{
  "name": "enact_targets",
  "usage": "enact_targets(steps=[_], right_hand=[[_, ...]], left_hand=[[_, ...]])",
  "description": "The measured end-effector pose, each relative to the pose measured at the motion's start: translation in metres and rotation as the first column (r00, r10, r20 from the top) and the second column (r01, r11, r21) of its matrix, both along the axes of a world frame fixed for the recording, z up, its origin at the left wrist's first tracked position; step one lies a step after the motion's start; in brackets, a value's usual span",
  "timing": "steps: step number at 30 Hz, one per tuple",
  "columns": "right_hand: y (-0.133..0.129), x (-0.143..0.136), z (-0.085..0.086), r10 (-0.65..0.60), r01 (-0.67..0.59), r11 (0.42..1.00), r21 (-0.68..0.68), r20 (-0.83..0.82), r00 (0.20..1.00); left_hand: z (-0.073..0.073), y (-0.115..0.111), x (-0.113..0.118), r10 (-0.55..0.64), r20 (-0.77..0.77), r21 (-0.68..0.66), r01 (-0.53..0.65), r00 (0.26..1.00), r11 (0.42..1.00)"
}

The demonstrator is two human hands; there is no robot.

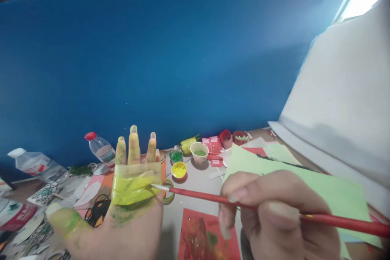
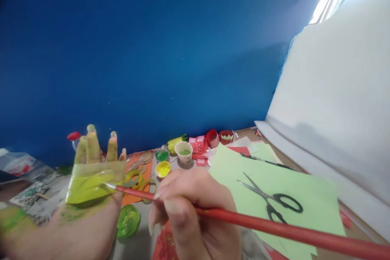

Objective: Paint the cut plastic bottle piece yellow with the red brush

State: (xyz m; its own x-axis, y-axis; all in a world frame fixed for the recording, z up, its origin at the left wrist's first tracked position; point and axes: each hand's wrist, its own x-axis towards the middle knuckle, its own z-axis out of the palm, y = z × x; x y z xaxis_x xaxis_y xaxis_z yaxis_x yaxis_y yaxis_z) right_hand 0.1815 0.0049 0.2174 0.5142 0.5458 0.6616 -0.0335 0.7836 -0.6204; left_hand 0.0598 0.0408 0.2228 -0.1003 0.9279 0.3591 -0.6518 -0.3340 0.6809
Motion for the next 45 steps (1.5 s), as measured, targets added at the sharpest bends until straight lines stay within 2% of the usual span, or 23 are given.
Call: enact_targets(steps=[4,9,12,14,16,19,21,24,26,30,33,37,41,45], right_hand=[[0.004,0.011,-0.009,0.065,-0.063,0.998,-0.019,0.165,0.984],[0.009,0.019,-0.012,-0.019,0.034,0.998,-0.050,0.269,0.963],[0.008,0.009,-0.006,-0.057,0.065,0.996,-0.055,0.142,0.988],[0.005,0.000,-0.002,-0.055,0.055,0.998,-0.040,-0.008,0.998],[0.002,-0.008,0.001,-0.036,0.036,0.999,-0.004,-0.091,0.995],[0.000,-0.014,0.002,-0.001,0.003,1.000,0.027,-0.056,0.998],[0.001,-0.013,0.001,0.012,-0.012,1.000,-0.006,0.013,1.000],[0.003,-0.006,0.001,-0.084,0.089,0.993,-0.077,0.067,0.994],[0.004,-0.001,0.002,-0.124,0.134,0.987,-0.088,0.106,0.987],[0.000,-0.001,0.005,-0.072,0.074,0.997,-0.038,0.049,0.996],[-0.001,-0.010,0.005,-0.040,0.040,0.999,-0.004,-0.006,0.999],[0.002,-0.006,0.001,-0.028,0.032,0.998,-0.047,0.088,0.996],[0.004,0.011,-0.003,-0.024,0.044,0.995,-0.093,0.207,0.978],[0.004,0.001,0.002,-0.055,0.056,0.998,-0.038,0.029,0.998]], left_hand=[[-0.006,0.002,-0.005,0.015,-0.010,0.004,-0.015,1.000,1.000],[-0.018,0.001,-0.024,0.002,0.015,0.015,-0.002,1.000,1.000],[-0.021,0.002,-0.027,-0.037,0.101,0.045,0.032,0.994,0.998],[-0.021,0.003,-0.026,-0.075,0.149,0.046,0.069,0.986,0.997],[-0.020,0.004,-0.024,-0.105,0.161,0.034,0.101,0.981,0.994],[-0.020,0.005,-0.020,-0.154,0.146,0.043,0.149,0.977,0.988],[-0.021,0.005,-0.018,-0.176,0.135,0.100,0.164,0.975,0.981],[-0.022,0.004,-0.017,-0.142,0.141,0.173,0.117,0.980,0.978],[-0.023,0.002,-0.017,-0.118,0.144,0.163,0.094,0.983,0.982],[-0.023,0.003,-0.018,-0.104,0.119,0.111,0.091,0.987,0.990],[-0.023,0.017,-0.020,-0.062,0.039,0.067,0.059,0.997,0.996],[-0.023,0.037,-0.024,-0.022,0.008,0.056,0.022,1.000,0.998],[-0.027,0.041,-0.028,-0.018,0.005,0.032,0.018,1.000,0.999],[-0.029,0.048,-0.027,0.029,-0.008,0.019,-0.028,1.000,0.999]])
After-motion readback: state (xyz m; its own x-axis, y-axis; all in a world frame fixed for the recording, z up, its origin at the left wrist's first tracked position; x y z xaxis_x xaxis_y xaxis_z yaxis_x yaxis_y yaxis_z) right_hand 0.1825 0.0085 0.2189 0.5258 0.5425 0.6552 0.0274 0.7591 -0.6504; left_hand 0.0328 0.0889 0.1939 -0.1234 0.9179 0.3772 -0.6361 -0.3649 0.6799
